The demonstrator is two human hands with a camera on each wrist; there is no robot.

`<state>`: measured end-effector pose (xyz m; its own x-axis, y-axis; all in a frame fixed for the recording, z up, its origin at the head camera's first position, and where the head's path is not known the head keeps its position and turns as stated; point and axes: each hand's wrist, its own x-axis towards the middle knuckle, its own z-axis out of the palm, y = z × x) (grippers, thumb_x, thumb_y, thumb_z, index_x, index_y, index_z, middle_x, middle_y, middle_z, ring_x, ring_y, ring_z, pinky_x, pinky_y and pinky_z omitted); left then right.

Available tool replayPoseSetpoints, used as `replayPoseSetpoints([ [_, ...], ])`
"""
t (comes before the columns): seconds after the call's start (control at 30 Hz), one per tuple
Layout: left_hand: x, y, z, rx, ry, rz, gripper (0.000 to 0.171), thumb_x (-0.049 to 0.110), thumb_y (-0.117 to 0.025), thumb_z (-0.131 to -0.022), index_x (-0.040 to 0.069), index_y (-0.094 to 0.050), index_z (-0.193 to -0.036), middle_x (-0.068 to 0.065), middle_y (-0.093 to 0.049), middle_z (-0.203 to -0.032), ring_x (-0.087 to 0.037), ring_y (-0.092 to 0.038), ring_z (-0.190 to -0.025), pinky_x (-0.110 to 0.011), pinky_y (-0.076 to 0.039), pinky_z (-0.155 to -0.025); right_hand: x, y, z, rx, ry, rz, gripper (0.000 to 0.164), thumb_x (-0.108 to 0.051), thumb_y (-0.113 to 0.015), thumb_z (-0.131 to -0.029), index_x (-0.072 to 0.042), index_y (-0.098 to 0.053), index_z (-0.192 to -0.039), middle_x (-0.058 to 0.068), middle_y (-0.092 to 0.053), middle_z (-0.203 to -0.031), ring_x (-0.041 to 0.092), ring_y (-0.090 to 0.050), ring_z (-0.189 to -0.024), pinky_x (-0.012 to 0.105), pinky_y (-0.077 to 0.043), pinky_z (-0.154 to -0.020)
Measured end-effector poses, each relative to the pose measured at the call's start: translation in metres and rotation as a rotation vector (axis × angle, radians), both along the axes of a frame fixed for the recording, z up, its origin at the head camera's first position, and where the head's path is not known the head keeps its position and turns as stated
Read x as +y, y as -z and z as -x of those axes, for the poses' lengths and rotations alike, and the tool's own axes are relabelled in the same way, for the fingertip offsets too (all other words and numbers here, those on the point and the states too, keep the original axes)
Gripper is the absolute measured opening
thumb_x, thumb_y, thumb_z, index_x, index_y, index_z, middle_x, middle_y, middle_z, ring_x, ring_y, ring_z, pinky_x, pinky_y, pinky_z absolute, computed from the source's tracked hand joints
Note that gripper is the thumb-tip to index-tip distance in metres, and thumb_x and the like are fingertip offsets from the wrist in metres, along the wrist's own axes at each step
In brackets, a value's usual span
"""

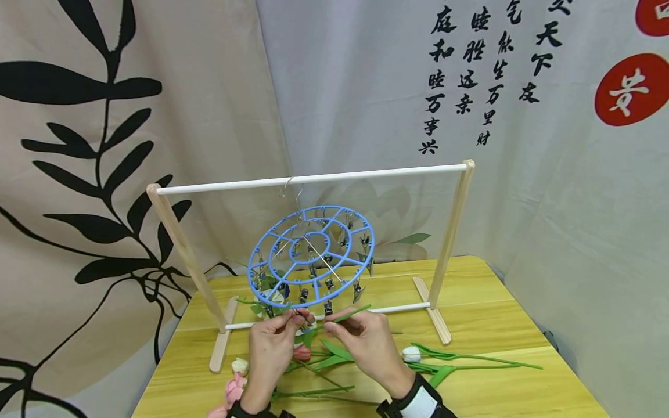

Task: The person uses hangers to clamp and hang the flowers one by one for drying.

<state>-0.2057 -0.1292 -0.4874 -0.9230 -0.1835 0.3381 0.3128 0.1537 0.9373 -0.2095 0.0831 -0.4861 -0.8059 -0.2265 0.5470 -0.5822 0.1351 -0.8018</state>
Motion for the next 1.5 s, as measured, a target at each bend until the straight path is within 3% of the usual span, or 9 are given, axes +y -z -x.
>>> replayPoseSetpoints([
  [0.2,0.003,0.0,0.001,0.014,-0.002,0.016,0.012,0.005,-0.084,-0.106,-0.004,-0.091,-0.108,-0.008,-0.092,-0.101,-0.014,-0.089,-0.104,-0.016,-0.067,-0.094,-0.002,0.0,0.002,-0.016,0.013,0.002,0.011,-0.017,-0.088,-0.105,-0.015,-0.09,-0.116,0.005,-0.091,-0.113,0.013,-0.089,-0.099,0.03,-0.074,-0.083],
  [0.47,0.004,-0.002,-0.001,0.014,-0.012,0.052,0.015,0.009,-0.085,-0.106,0.0,-0.091,-0.115,-0.012,-0.092,-0.108,-0.028,-0.09,-0.111,-0.014,-0.066,-0.093,-0.002,-0.002,0.003,-0.032,-0.002,0.021,0.016,-0.016,-0.086,-0.107,-0.004,-0.089,-0.118,0.007,-0.091,-0.109,0.026,-0.091,-0.099,0.031,-0.074,-0.083],
  [0.63,0.003,-0.001,0.0,-0.025,-0.01,0.109,0.022,0.014,-0.084,-0.107,-0.001,-0.089,-0.123,-0.013,-0.091,-0.115,-0.03,-0.089,-0.117,-0.014,-0.066,-0.096,-0.001,-0.003,0.003,-0.042,-0.001,0.024,0.014,-0.015,-0.086,-0.107,-0.007,-0.089,-0.119,0.007,-0.091,-0.11,0.022,-0.091,-0.099,0.031,-0.074,-0.084],
  [0.9,-0.004,0.001,-0.002,-0.087,0.065,0.175,0.029,0.024,-0.079,-0.113,0.008,-0.086,-0.136,-0.013,-0.088,-0.132,-0.029,-0.086,-0.124,-0.026,-0.07,-0.101,-0.002,-0.002,0.006,0.031,0.024,0.008,0.014,-0.011,-0.088,-0.105,-0.007,-0.088,-0.118,0.006,-0.09,-0.112,0.013,-0.089,-0.099,0.03,-0.074,-0.085],
  [1.1,-0.009,0.003,-0.003,-0.094,0.095,0.198,0.032,0.022,-0.077,-0.115,0.002,-0.083,-0.14,-0.018,-0.087,-0.134,-0.035,-0.085,-0.126,-0.032,-0.071,-0.104,-0.004,-0.004,0.007,0.129,0.089,-0.04,0.01,-0.012,-0.089,-0.105,-0.012,-0.088,-0.114,0.004,-0.091,-0.11,0.013,-0.088,-0.091,0.027,-0.073,-0.082],
  [1.2,-0.012,0.005,-0.004,-0.112,0.113,0.176,0.032,0.02,-0.077,-0.114,0.0,-0.082,-0.14,-0.019,-0.086,-0.135,-0.03,-0.086,-0.125,-0.027,-0.069,-0.104,-0.005,-0.005,0.006,0.144,0.099,-0.053,0.009,-0.013,-0.089,-0.105,-0.013,-0.088,-0.113,0.004,-0.09,-0.11,0.013,-0.088,-0.09,0.025,-0.072,-0.081],
  [1.43,-0.016,0.007,-0.003,-0.096,0.198,0.057,0.025,0.01,-0.079,-0.111,0.005,-0.085,-0.134,-0.015,-0.088,-0.13,-0.005,-0.084,-0.118,-0.02,-0.066,-0.104,-0.007,-0.007,0.005,0.206,0.102,-0.071,0.01,-0.009,-0.088,-0.104,-0.013,-0.088,-0.113,0.005,-0.09,-0.11,0.014,-0.088,-0.089,0.024,-0.072,-0.08],
  [1.5,-0.016,0.007,-0.003,-0.085,0.177,0.038,0.025,0.009,-0.081,-0.109,0.004,-0.086,-0.133,-0.016,-0.089,-0.128,-0.002,-0.084,-0.115,-0.02,-0.067,-0.101,-0.008,-0.007,0.006,0.212,0.103,-0.072,0.009,-0.01,-0.088,-0.105,-0.013,-0.088,-0.113,0.005,-0.09,-0.109,0.014,-0.088,-0.089,0.024,-0.072,-0.08],
])
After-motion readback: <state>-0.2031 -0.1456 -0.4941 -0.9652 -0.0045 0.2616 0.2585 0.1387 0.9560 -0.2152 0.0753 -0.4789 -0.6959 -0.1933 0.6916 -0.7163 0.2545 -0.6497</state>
